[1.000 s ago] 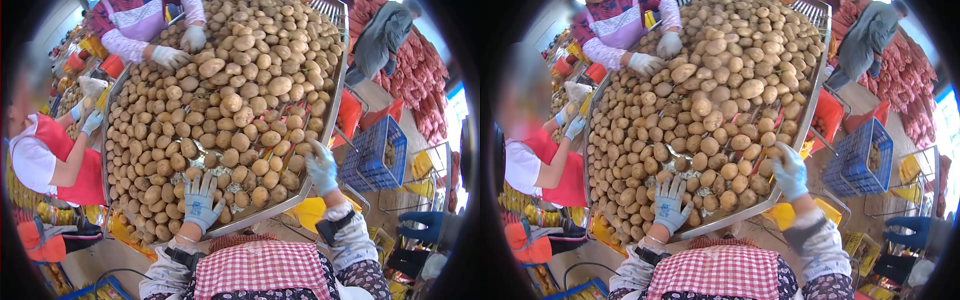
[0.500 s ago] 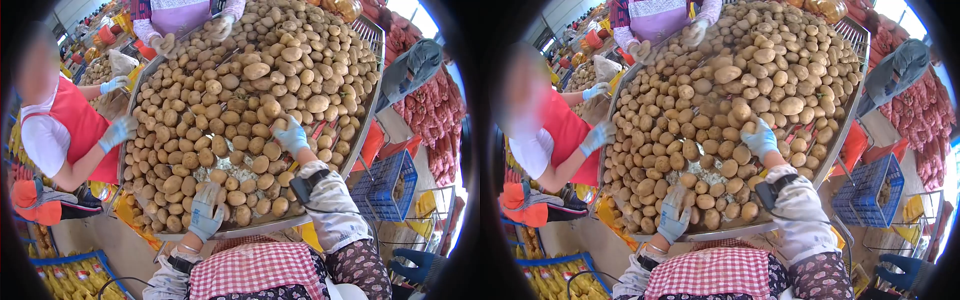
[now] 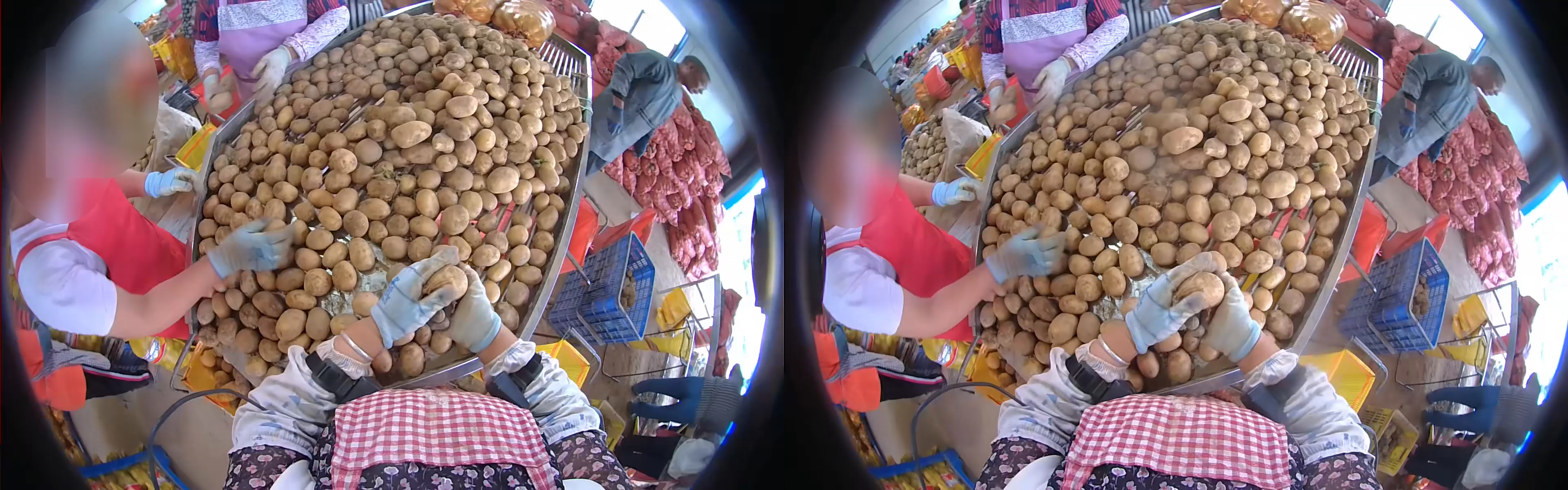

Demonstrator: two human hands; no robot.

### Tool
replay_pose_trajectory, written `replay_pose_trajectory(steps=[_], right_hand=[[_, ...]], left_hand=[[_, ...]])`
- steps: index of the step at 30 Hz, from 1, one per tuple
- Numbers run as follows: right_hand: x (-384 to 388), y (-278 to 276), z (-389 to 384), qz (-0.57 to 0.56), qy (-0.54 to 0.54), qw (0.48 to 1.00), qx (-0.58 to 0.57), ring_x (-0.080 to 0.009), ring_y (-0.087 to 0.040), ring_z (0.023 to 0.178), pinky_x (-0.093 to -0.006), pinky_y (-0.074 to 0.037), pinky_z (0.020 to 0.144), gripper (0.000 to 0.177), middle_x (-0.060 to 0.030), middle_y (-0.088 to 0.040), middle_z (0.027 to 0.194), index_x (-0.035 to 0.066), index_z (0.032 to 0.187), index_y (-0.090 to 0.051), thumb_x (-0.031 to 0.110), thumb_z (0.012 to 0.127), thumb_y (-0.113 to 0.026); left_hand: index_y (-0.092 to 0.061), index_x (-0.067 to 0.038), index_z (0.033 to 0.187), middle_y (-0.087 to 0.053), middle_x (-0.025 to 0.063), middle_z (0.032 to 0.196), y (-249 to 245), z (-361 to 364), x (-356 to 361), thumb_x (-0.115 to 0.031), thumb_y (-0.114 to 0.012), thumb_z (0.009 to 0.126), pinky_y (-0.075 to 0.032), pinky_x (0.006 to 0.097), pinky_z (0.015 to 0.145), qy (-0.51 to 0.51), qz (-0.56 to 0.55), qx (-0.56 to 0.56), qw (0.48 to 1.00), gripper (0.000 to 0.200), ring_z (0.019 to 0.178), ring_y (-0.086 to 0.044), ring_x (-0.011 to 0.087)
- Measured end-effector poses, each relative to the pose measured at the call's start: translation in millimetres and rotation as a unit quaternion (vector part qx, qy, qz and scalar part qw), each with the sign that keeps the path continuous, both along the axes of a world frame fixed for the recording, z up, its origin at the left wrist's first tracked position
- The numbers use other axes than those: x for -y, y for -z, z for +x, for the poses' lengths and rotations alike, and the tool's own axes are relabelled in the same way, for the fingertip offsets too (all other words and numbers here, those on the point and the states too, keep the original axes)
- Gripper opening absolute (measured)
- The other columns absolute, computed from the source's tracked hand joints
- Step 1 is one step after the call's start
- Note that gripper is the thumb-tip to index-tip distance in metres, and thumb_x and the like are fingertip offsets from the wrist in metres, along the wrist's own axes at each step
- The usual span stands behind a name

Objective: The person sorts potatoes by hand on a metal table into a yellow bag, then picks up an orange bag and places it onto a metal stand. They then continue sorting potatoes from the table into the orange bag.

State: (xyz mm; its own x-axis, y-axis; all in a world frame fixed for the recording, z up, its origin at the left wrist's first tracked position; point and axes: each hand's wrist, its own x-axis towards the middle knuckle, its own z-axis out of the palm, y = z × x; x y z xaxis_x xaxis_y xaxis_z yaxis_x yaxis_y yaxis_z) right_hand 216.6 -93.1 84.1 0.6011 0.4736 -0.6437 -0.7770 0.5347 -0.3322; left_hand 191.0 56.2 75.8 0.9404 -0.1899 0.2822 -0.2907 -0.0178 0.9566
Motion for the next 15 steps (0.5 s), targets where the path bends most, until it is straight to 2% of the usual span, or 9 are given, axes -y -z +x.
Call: replay_pose_trajectory(steps=[1,2,3,5,6,11,13,14,15], right_hand=[[3.8,10.0,-3.3,0.005,-0.012,0.999,0.042,-0.02,-0.063,0.075,-0.031,-0.052,0.053,0.054,-0.0059,-0.065,0.096,0.011,0.11,-0.058,0.059,0.088,-0.045],[6.7,13.5,-4.0,0.1,-0.06,0.991,0.063,-0.017,-0.064,0.073,-0.0264,-0.052,0.051,0.064,-0.0051,-0.065,0.096,0.012,0.114,-0.057,0.067,0.083,-0.049],[8.8,16.9,-5.5,0.094,-0.057,0.992,0.062,-0.017,-0.064,0.073,-0.0264,-0.052,0.051,0.064,-0.0051,-0.065,0.096,0.012,0.114,-0.057,0.067,0.083,-0.049],[8.2,18.0,-7.7,0.148,-0.094,0.984,0.028,-0.0148,-0.058,0.053,-0.0236,-0.043,0.038,0.061,-0.0059,-0.065,0.083,0.013,0.111,-0.058,0.066,0.084,-0.049],[8.6,20.9,-6.0,0.141,-0.12,0.982,0.04,-0.0141,-0.051,0.041,-0.0233,-0.037,0.033,0.061,-0.0071,-0.062,0.071,0.013,0.108,-0.059,0.067,0.083,-0.048],[-0.6,27.6,-6.5,0.216,-0.117,0.969,0.006,-0.0152,-0.049,0.039,-0.0259,-0.042,0.036,0.062,-0.0096,-0.061,0.067,0.01,0.106,-0.06,0.067,0.083,-0.047],[-5.8,19.7,-4.9,0.134,-0.042,0.988,-0.063,-0.0146,-0.041,0.035,-0.0272,-0.032,0.032,0.068,-0.0064,-0.052,0.053,0.006,0.095,-0.061,0.069,0.085,-0.04],[-1.4,29.7,-0.9,0.269,-0.079,0.959,-0.039,-0.0207,-0.06,0.055,-0.0304,-0.051,0.047,0.069,-0.0118,-0.064,0.076,0.001,0.105,-0.058,0.066,0.084,-0.047],[-3.3,35.6,8.8,0.274,-0.085,0.957,-0.039,-0.0207,-0.06,0.055,-0.0304,-0.051,0.047,0.069,-0.0118,-0.064,0.076,0.001,0.105,-0.058,0.066,0.084,-0.047]], left_hand=[[-0.044,0.001,0.135,-0.057,0.008,0.123,1.6,-1.8,-1.6,-0.04,-0.054,0.094,-0.043,0.0269,0.089,0.032,-0.049,-0.071,0.996,0.059,0.102,-0.052,0.0141],[-0.046,0.001,0.134,-0.059,0.0034,0.118,3.6,-3.3,-1.4,-0.041,-0.05,0.096,-0.045,0.022,0.082,0.062,-0.097,-0.142,0.983,0.056,0.091,-0.054,0.0075],[-0.046,0.001,0.134,-0.059,0.0034,0.118,6.9,-4.6,0.3,-0.041,-0.05,0.096,-0.045,0.022,0.082,0.066,-0.102,-0.143,0.982,0.056,0.091,-0.054,0.0075],[-0.052,0.0,0.129,-0.062,-0.0001,0.111,12.4,-5.8,2.6,-0.04,-0.042,0.1,-0.042,0.0186,0.071,-0.004,-0.128,-0.06,0.99,0.051,0.079,-0.049,0.0029],[-0.057,0.002,0.123,-0.063,0.0092,0.116,9.4,-6.9,1.5,-0.041,-0.044,0.099,-0.045,0.028,0.091,-0.004,-0.145,-0.1,0.984,0.051,0.105,-0.057,0.0139],[-0.056,0.002,0.122,-0.064,0.0084,0.113,21.9,-0.8,0.9,-0.041,-0.045,0.098,-0.046,0.027,0.09,-0.008,-0.174,-0.165,0.971,0.051,0.104,-0.058,0.014],[-0.056,0.003,0.122,-0.064,0.0081,0.112,30.3,4.2,-0.8,-0.04,-0.045,0.098,-0.046,0.0266,0.09,-0.023,-0.165,-0.197,0.966,0.05,0.104,-0.058,0.0142],[-0.056,0.002,0.122,-0.064,0.007,0.112,37.9,5.9,0.0,-0.038,-0.046,0.099,-0.046,0.0262,0.09,-0.011,-0.256,-0.241,0.936,0.047,0.104,-0.058,0.0142],[-0.057,0.002,0.121,-0.064,0.006,0.111,50.5,7.4,0.9,-0.035,-0.047,0.099,-0.047,0.0257,0.09,0.004,-0.342,-0.283,0.896,0.045,0.104,-0.058,0.0141]])
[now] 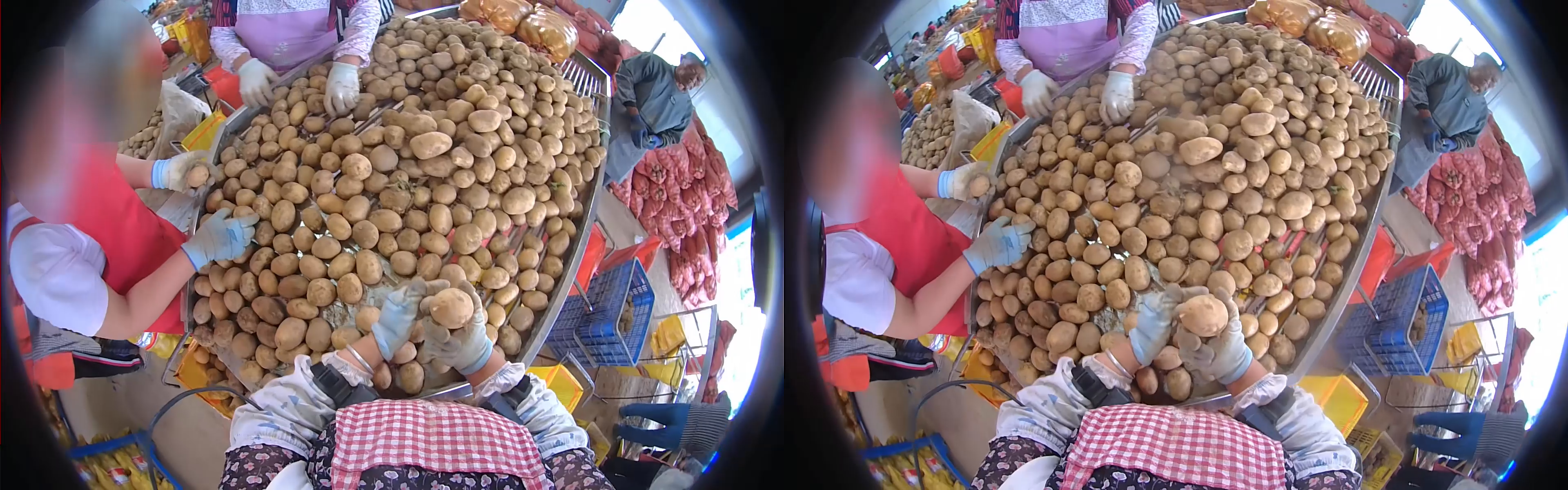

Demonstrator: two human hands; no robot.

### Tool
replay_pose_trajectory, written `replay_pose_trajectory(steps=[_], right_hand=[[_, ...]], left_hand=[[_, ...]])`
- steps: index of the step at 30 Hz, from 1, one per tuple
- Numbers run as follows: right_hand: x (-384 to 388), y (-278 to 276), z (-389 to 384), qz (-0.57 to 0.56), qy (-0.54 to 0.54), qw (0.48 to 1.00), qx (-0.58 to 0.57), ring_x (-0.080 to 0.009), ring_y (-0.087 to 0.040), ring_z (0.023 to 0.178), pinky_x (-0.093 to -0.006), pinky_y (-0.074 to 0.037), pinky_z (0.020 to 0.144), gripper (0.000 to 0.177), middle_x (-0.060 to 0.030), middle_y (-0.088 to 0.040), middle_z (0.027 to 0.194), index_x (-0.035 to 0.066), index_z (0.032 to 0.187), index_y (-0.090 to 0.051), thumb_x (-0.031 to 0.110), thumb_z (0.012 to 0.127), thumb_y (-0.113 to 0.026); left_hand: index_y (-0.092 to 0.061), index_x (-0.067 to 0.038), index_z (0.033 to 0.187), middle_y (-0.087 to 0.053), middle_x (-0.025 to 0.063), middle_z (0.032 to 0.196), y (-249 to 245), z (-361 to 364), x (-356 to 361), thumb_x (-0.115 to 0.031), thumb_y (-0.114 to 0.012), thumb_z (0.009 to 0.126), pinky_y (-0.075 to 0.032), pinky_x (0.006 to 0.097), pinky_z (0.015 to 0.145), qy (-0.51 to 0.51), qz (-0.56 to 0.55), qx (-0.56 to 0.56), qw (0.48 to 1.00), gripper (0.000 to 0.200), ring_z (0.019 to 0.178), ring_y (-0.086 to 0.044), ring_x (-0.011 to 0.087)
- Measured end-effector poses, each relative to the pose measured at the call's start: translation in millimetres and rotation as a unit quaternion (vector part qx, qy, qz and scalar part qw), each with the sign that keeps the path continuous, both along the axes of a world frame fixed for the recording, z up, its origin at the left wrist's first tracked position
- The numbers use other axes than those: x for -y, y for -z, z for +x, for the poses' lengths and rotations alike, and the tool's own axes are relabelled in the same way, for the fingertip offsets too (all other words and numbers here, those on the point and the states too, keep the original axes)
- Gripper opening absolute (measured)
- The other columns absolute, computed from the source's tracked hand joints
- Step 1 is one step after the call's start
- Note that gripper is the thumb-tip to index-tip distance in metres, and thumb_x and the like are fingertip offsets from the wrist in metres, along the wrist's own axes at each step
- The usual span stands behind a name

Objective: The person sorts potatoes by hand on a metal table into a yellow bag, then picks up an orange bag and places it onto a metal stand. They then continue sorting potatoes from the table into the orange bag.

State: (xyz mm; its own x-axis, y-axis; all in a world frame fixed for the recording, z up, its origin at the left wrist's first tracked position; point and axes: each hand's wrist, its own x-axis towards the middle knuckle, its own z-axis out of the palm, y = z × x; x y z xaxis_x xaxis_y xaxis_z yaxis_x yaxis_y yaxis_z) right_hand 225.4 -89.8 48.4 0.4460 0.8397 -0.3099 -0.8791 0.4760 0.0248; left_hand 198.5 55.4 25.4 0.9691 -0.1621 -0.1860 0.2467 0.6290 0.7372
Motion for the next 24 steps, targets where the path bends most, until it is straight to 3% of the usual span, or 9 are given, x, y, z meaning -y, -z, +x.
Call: replay_pose_trajectory(steps=[3,6,8,10,11,12,16,20,24], right_hand=[[6.5,2.9,17.0,-0.02,0.013,0.995,0.096,-0.0187,-0.062,0.067,-0.0284,-0.045,0.046,0.068,-0.0104,-0.065,0.091,0.001,0.111,-0.058,0.063,0.088,-0.044],[2.1,-15.9,31.1,-0.256,0.135,0.942,0.172,-0.0172,-0.062,0.077,-0.0271,-0.047,0.057,0.068,-0.0097,-0.065,0.096,0.002,0.116,-0.057,0.063,0.09,-0.041],[-8.3,-13.2,36.5,-0.299,0.15,0.901,0.276,-0.0197,-0.061,0.094,-0.0296,-0.049,0.076,0.062,-0.0101,-0.063,0.104,0.001,0.12,-0.055,0.055,0.093,-0.042],[-23.1,-18.0,40.5,-0.454,0.146,0.689,0.546,-0.0273,-0.059,0.104,-0.0353,-0.047,0.089,0.051,-0.0136,-0.063,0.109,-0.001,0.119,-0.055,0.043,0.094,-0.049],[-11.8,-22.1,56.4,-0.466,0.048,0.523,0.712,-0.0336,-0.054,0.113,-0.0387,-0.041,0.098,0.049,-0.0191,-0.057,0.121,0.0,0.125,-0.051,0.033,0.09,-0.056],[-5.2,-22.1,73.0,-0.467,0.053,0.525,0.71,-0.0336,-0.054,0.113,-0.0387,-0.041,0.098,0.049,-0.0191,-0.057,0.121,0.0,0.125,-0.051,0.033,0.09,-0.056],[16.3,-7.2,128.6,-0.752,0.04,0.139,0.643,-0.0381,-0.044,0.123,-0.0446,-0.035,0.104,0.067,-0.0219,-0.047,0.134,0.002,0.131,-0.044,0.036,0.078,-0.067],[19.9,47.9,125.3,-0.728,0.022,0.087,0.679,-0.0389,-0.046,0.119,-0.0478,-0.035,0.102,0.072,-0.0201,-0.051,0.126,0.003,0.126,-0.046,0.038,0.07,-0.075],[14.4,28.6,112.4,-0.674,0.037,0.324,0.663,-0.0356,-0.053,0.111,-0.0426,-0.042,0.097,0.074,-0.0206,-0.055,0.117,0.002,0.124,-0.047,0.031,0.066,-0.081]], left_hand=[[-0.043,0.0,0.135,-0.05,0.0131,0.131,30.7,14.7,-7.4,-0.024,-0.054,0.095,-0.04,0.0341,0.102,-0.146,0.228,0.137,0.953,0.048,0.121,-0.047,0.0195],[-0.024,-0.002,0.145,-0.035,0.0183,0.144,-4.6,26.3,-40.3,-0.019,-0.06,0.091,-0.03,0.0403,0.11,-0.344,0.623,0.182,0.678,0.067,0.133,-0.035,0.0241],[-0.023,-0.003,0.146,-0.039,0.0165,0.141,1.8,27.7,-39.2,-0.021,-0.056,0.093,-0.033,0.0381,0.108,-0.32,0.547,0.186,0.75,0.065,0.13,-0.04,0.0267],[-0.029,-0.005,0.144,-0.043,0.0143,0.137,-5.3,29.6,-27.5,-0.026,-0.054,0.093,-0.04,0.0385,0.104,-0.089,0.005,0.022,0.996,0.06,0.125,-0.045,0.0289],[-0.04,-0.007,0.136,-0.05,0.0121,0.13,-3.1,31.9,-24.3,-0.037,-0.049,0.095,-0.048,0.0379,0.095,-0.063,-0.14,-0.029,0.988,0.052,0.116,-0.053,0.0256],[-0.04,-0.007,0.136,-0.05,0.0121,0.13,4.8,34.7,-30.7,-0.037,-0.049,0.095,-0.048,0.0379,0.095,-0.06,-0.136,-0.03,0.988,0.052,0.116,-0.053,0.0256],[-0.052,-0.005,0.121,-0.059,0.0157,0.117,16.5,31.4,-51.4,-0.049,-0.047,0.093,-0.056,0.0317,0.071,-0.087,-0.194,-0.118,0.97,0.052,0.096,-0.063,0.0253],[-0.053,-0.003,0.119,-0.06,0.017,0.116,22.8,34.8,-61.0,-0.042,-0.046,0.094,-0.057,0.0349,0.071,-0.032,-0.225,-0.156,0.961,0.047,0.086,-0.066,0.0289],[-0.048,-0.002,0.128,-0.058,0.0158,0.12,7.7,39.4,-53.5,-0.036,-0.046,0.096,-0.056,0.0386,0.076,0.011,-0.126,-0.062,0.99,0.047,0.092,-0.065,0.0264]])
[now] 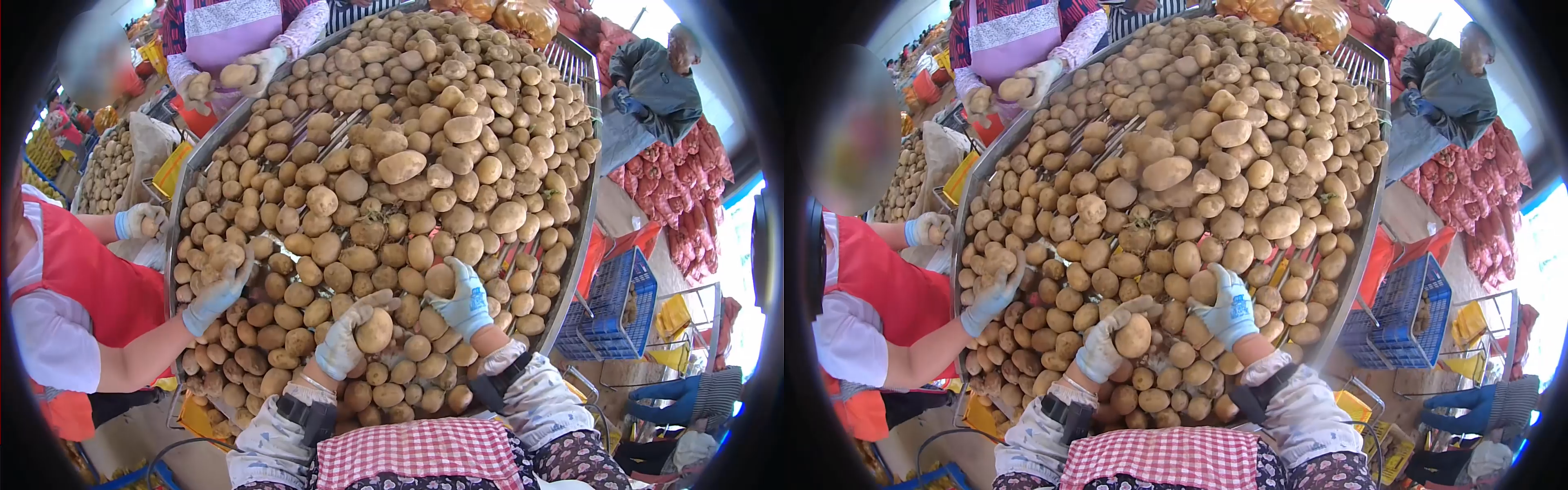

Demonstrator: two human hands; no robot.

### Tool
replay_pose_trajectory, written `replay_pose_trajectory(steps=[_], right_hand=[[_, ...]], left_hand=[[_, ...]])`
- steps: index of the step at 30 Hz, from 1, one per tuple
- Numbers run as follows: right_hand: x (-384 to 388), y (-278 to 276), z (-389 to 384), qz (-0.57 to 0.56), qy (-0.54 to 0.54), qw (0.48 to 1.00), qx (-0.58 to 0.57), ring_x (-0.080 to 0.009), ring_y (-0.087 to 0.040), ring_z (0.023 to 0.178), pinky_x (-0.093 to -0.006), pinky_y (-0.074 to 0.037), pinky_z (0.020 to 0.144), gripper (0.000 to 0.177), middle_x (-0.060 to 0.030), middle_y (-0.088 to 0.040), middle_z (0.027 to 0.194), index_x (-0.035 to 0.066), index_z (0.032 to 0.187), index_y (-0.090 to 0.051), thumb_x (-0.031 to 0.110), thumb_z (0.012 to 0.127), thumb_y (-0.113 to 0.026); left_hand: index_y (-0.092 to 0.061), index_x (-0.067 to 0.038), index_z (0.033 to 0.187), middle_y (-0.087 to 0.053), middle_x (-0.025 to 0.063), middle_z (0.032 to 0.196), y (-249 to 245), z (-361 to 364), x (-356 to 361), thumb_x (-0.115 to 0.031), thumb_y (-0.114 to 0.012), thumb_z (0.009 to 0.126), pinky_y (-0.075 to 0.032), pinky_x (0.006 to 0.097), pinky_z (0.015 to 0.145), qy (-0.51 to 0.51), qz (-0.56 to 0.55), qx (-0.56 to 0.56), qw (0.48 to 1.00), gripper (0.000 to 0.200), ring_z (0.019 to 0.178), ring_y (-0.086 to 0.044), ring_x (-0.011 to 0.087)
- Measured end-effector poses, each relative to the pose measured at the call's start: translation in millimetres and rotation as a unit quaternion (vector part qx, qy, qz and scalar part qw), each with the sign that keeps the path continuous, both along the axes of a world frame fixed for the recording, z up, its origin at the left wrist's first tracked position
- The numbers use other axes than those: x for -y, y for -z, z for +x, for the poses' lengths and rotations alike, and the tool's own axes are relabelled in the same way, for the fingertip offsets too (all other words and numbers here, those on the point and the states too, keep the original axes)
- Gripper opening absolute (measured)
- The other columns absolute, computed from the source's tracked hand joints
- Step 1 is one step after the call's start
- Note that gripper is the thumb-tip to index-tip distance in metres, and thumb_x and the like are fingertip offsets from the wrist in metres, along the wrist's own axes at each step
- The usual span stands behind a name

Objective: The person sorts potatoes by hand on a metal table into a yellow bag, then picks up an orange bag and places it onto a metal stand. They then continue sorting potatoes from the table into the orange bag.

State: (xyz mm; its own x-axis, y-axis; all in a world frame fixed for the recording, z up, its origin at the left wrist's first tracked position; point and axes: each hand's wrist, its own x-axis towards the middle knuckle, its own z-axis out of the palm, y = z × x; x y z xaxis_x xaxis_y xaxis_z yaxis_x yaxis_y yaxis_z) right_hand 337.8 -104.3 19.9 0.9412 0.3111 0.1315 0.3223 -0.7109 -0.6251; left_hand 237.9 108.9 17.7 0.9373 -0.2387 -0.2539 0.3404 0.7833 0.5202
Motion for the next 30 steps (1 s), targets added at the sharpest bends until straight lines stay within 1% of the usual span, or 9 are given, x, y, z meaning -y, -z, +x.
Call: replay_pose_trajectory(steps=[4,7,10,15,18,21,23,27,30], right_hand=[[-21.7,-50.1,-19.5,0.198,-0.212,0.953,-0.088,-0.0359,-0.054,0.112,-0.0388,-0.042,0.097,0.058,-0.0222,-0.055,0.12,0.0,0.129,-0.046,0.024,0.081,-0.066],[-3.8,-32.9,23.8,0.045,-0.09,0.989,0.107,-0.0358,-0.051,0.115,-0.0424,-0.04,0.098,0.05,-0.0209,-0.053,0.124,0.003,0.126,-0.05,0.025,0.083,-0.061],[26.8,2.1,57.9,-0.28,0.038,0.953,0.112,-0.0352,-0.044,0.122,-0.0427,-0.036,0.102,0.069,-0.0174,-0.049,0.13,0.007,0.135,-0.041,0.029,0.076,-0.068],[16.6,-16.5,54.0,-0.311,0.044,0.949,0.023,-0.035,-0.041,0.125,-0.0422,-0.035,0.104,0.084,-0.02,-0.048,0.13,0.006,0.139,-0.035,0.032,0.07,-0.074],[6.7,-28.0,22.0,-0.081,0.113,0.99,-0.002,-0.0368,-0.042,0.124,-0.0432,-0.035,0.105,0.081,-0.0225,-0.048,0.129,0.003,0.137,-0.038,0.03,0.07,-0.075],[-18.7,-33.0,-12.5,0.22,-0.079,0.971,-0.049,-0.0383,-0.046,0.121,-0.0443,-0.035,0.105,0.07,-0.0218,-0.05,0.126,0.003,0.132,-0.044,0.026,0.072,-0.073],[-26.4,-45.8,-12.7,0.158,-0.186,0.969,-0.043,-0.0368,-0.049,0.12,-0.0429,-0.036,0.105,0.058,-0.0207,-0.052,0.125,0.003,0.127,-0.05,0.023,0.076,-0.068],[-27.2,-26.3,41.4,-0.207,-0.071,0.973,-0.072,-0.0364,-0.052,0.118,-0.0425,-0.043,0.097,0.061,-0.0212,-0.047,0.136,0.005,0.13,-0.048,0.039,0.082,-0.064],[-64.4,-17.9,44.2,-0.268,0.031,0.953,-0.137,-0.0352,-0.053,0.117,-0.0419,-0.044,0.095,0.064,-0.0216,-0.047,0.135,0.005,0.133,-0.043,0.042,0.084,-0.062]], left_hand=[[-0.043,-0.004,0.132,-0.058,0.0178,0.116,-37.8,-1.6,20.9,-0.039,-0.038,0.099,-0.055,0.0322,0.074,-0.037,0.075,-0.052,0.995,0.048,0.086,-0.064,0.0241],[-0.038,0.003,0.136,-0.062,0.0194,0.101,3.5,-2.1,3.0,-0.036,-0.041,0.096,-0.054,0.0337,0.07,0.113,-0.181,0.081,0.974,0.055,0.083,-0.064,0.0251],[-0.043,0.005,0.13,-0.063,0.0177,0.091,-8.3,-13.9,2.6,-0.039,-0.045,0.094,-0.052,0.0328,0.065,0.103,-0.163,0.008,0.981,0.057,0.076,-0.063,0.0249],[-0.041,0.0,0.134,-0.062,0.0177,0.109,10.4,-18.2,-1.7,-0.037,-0.055,0.091,-0.056,0.0368,0.076,0.04,-0.202,-0.04,0.978,0.058,0.091,-0.065,0.0274],[-0.039,-0.004,0.137,-0.051,0.0131,0.133,0.6,-14.7,-0.9,-0.036,-0.061,0.088,-0.048,0.0461,0.097,-0.043,-0.259,-0.089,0.961,0.063,0.12,-0.052,0.0314],[-0.039,-0.008,0.138,-0.036,0.0125,0.144,0.9,-12.4,5.7,-0.047,-0.064,0.083,-0.037,0.0549,0.105,-0.068,-0.319,-0.03,0.945,0.072,0.132,-0.036,0.0358],[-0.038,-0.01,0.139,-0.036,0.0128,0.145,14.2,-18.1,4.5,-0.049,-0.064,0.082,-0.038,0.0553,0.104,-0.076,-0.345,-0.045,0.935,0.073,0.133,-0.035,0.0364],[-0.039,-0.013,0.139,-0.036,0.0133,0.145,13.9,-33.8,-0.8,-0.052,-0.063,0.082,-0.039,0.0563,0.102,-0.091,-0.331,-0.048,0.938,0.074,0.134,-0.032,0.0385],[-0.04,-0.012,0.138,-0.036,0.0136,0.145,10.4,-38.7,-5.3,-0.054,-0.062,0.082,-0.041,0.057,0.1,-0.085,-0.273,-0.034,0.958,0.073,0.135,-0.029,0.0407]])
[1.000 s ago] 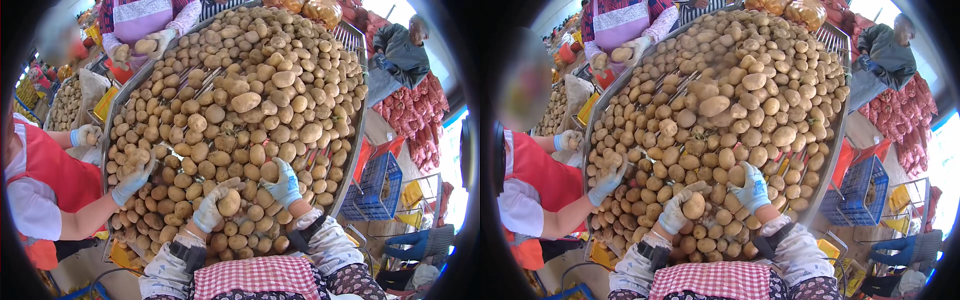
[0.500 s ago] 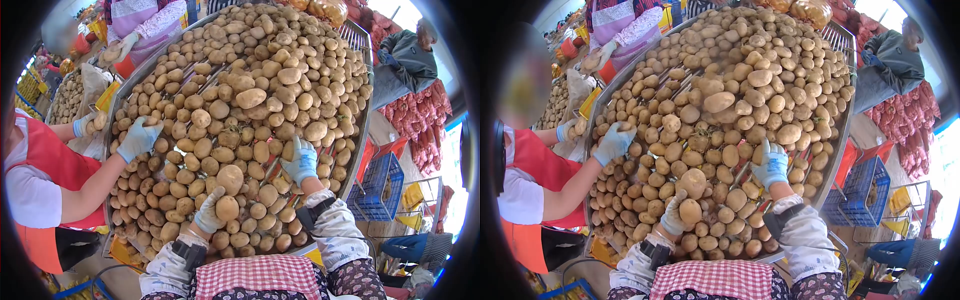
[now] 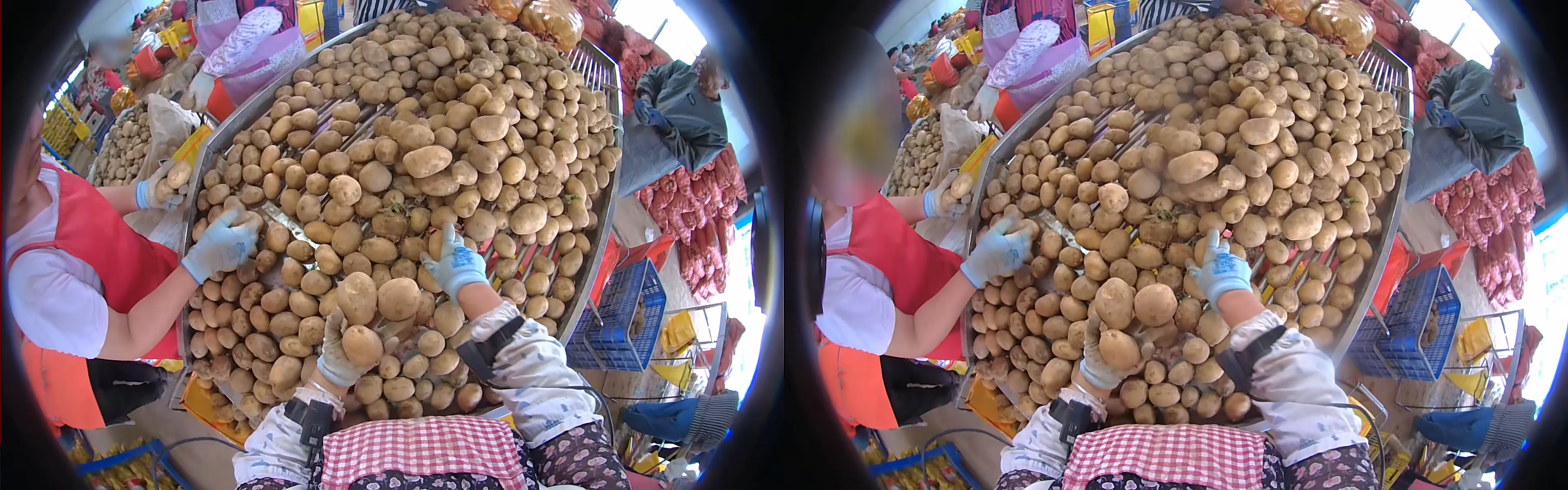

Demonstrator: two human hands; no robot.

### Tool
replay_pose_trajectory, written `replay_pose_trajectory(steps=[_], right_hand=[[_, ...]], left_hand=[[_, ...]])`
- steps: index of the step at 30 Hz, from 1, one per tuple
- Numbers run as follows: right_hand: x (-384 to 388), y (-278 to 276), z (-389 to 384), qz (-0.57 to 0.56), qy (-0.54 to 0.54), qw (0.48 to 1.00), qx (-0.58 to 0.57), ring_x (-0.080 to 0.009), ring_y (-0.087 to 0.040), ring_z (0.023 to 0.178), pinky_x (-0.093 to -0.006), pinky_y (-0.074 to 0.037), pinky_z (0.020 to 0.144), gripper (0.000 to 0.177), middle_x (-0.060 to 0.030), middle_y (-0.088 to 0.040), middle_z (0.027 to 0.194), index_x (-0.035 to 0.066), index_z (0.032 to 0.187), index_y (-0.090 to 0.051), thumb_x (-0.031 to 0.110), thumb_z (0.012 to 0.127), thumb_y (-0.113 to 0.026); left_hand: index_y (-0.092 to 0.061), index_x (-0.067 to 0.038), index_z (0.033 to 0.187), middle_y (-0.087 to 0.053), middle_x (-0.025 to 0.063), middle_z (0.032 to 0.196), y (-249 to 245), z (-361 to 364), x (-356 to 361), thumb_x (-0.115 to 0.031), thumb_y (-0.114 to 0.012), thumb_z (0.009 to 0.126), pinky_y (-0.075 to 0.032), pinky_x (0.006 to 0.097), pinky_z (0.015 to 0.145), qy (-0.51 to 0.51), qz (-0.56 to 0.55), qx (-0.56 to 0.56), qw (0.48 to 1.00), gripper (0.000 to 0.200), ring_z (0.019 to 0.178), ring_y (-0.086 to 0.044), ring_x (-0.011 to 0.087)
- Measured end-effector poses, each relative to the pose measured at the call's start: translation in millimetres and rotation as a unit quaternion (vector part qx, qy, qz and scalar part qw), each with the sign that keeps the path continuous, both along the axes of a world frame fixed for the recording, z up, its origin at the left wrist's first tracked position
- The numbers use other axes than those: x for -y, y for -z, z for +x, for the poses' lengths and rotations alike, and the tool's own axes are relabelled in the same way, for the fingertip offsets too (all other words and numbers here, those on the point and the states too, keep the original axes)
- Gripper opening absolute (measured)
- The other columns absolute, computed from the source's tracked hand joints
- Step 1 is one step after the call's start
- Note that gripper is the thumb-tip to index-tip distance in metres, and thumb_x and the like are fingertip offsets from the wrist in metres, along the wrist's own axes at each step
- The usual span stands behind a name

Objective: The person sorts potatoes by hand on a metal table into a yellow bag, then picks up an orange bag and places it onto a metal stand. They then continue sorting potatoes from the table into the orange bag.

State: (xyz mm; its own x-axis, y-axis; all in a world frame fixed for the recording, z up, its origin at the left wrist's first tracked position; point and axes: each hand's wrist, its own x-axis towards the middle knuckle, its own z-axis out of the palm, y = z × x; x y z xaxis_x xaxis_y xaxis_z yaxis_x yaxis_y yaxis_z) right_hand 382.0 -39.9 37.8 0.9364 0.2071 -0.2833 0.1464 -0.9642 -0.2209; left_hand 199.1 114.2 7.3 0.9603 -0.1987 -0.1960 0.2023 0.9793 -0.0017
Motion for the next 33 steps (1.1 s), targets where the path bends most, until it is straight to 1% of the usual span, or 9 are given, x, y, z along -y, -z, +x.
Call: replay_pose_trajectory(steps=[6,9,12,13,18,21,25,28,33], right_hand=[[32.4,9.1,-13.5,0.272,0.03,0.962,0.009,-0.0307,-0.061,0.104,-0.0399,-0.048,0.09,0.064,-0.0167,-0.061,0.116,0.003,0.129,-0.047,0.044,0.083,-0.065],[48.3,18.4,-41.1,0.724,0.197,0.573,-0.331,-0.0268,-0.06,0.104,-0.037,-0.052,0.083,0.046,-0.0132,-0.06,0.115,0.015,0.128,-0.05,0.044,0.093,-0.052],[47.1,16.3,-67.8,0.739,0.123,0.608,-0.262,-0.0288,-0.06,0.105,-0.0409,-0.054,0.078,0.045,-0.0119,-0.06,0.116,0.014,0.124,-0.052,0.046,0.093,-0.048],[54.0,18.2,-66.6,0.805,0.222,0.372,-0.406,-0.0301,-0.062,0.1,-0.0447,-0.055,0.074,0.042,-0.0091,-0.063,0.111,0.013,0.121,-0.054,0.044,0.093,-0.047],[79.1,-3.4,-71.5,0.759,0.283,0.491,-0.319,-0.027,-0.065,0.087,-0.0378,-0.054,0.069,0.037,-0.0091,-0.067,0.096,0.012,0.117,-0.057,0.036,0.091,-0.05],[62.7,-8.5,-50.4,0.348,-0.057,0.935,0.018,-0.0265,-0.066,0.089,-0.0349,-0.053,0.075,0.053,-0.0138,-0.066,0.104,0.007,0.121,-0.055,0.046,0.085,-0.055],[-26.2,-61.0,-70.9,-0.078,-0.118,0.989,-0.05,-0.0325,-0.058,0.114,-0.0419,-0.047,0.091,0.083,-0.0193,-0.058,0.124,0.008,0.144,-0.033,0.06,0.082,-0.053],[-37.1,-35.9,-61.4,-0.134,-0.09,0.984,-0.08,-0.0327,-0.059,0.112,-0.0434,-0.046,0.092,0.086,-0.0186,-0.058,0.125,0.008,0.145,-0.029,0.062,0.082,-0.053],[29.5,-34.4,-65.5,0.242,-0.086,0.958,-0.125,-0.0275,-0.062,0.104,-0.0379,-0.05,0.086,0.063,-0.0161,-0.063,0.116,-0.001,0.126,-0.05,0.048,0.087,-0.058]], left_hand=[[-0.032,-0.015,0.143,-0.031,0.0136,0.148,4.3,-1.8,-5.3,-0.053,-0.057,0.086,-0.042,0.0525,0.098,0.03,-0.031,0.033,0.999,0.073,0.138,-0.023,0.0402],[-0.036,-0.012,0.141,-0.038,0.0143,0.144,7.9,10.7,-1.4,-0.052,-0.058,0.085,-0.045,0.0514,0.095,0.053,-0.013,0.002,0.999,0.072,0.135,-0.031,0.0395],[-0.039,-0.01,0.139,-0.045,0.0139,0.139,13.6,20.9,6.8,-0.05,-0.058,0.085,-0.047,0.0492,0.094,0.068,0.029,-0.026,0.997,0.07,0.129,-0.041,0.0381],[-0.04,-0.009,0.137,-0.043,0.013,0.141,20.3,19.6,5.4,-0.045,-0.057,0.088,-0.048,0.0474,0.095,0.086,-0.065,-0.007,0.994,0.063,0.123,-0.047,0.0367],[-0.044,-0.007,0.134,-0.044,0.0154,0.139,20.0,-4.1,-7.1,-0.041,-0.053,0.091,-0.049,0.0464,0.094,0.088,-0.082,0.034,0.992,0.055,0.119,-0.051,0.0351],[-0.045,-0.001,0.131,-0.051,0.0165,0.132,8.1,-21.4,-15.2,-0.033,-0.052,0.093,-0.048,0.0479,0.095,0.086,-0.104,-0.018,0.991,0.05,0.115,-0.055,0.0343],[-0.045,0.001,0.13,-0.054,0.0208,0.126,4.0,-45.9,-24.3,-0.031,-0.051,0.094,-0.048,0.0494,0.095,0.039,-0.066,0.018,0.997,0.048,0.112,-0.056,0.0368],[-0.046,0.001,0.129,-0.055,0.0216,0.124,-11.6,-68.5,-27.7,-0.031,-0.051,0.094,-0.048,0.05,0.094,-0.003,-0.046,-0.018,0.999,0.048,0.11,-0.057,0.038],[-0.047,-0.004,0.13,-0.058,0.0192,0.12,-4.8,-89.4,-22.4,-0.037,-0.048,0.095,-0.054,0.0475,0.088,-0.012,0.064,-0.086,0.994,0.048,0.109,-0.059,0.0326]])
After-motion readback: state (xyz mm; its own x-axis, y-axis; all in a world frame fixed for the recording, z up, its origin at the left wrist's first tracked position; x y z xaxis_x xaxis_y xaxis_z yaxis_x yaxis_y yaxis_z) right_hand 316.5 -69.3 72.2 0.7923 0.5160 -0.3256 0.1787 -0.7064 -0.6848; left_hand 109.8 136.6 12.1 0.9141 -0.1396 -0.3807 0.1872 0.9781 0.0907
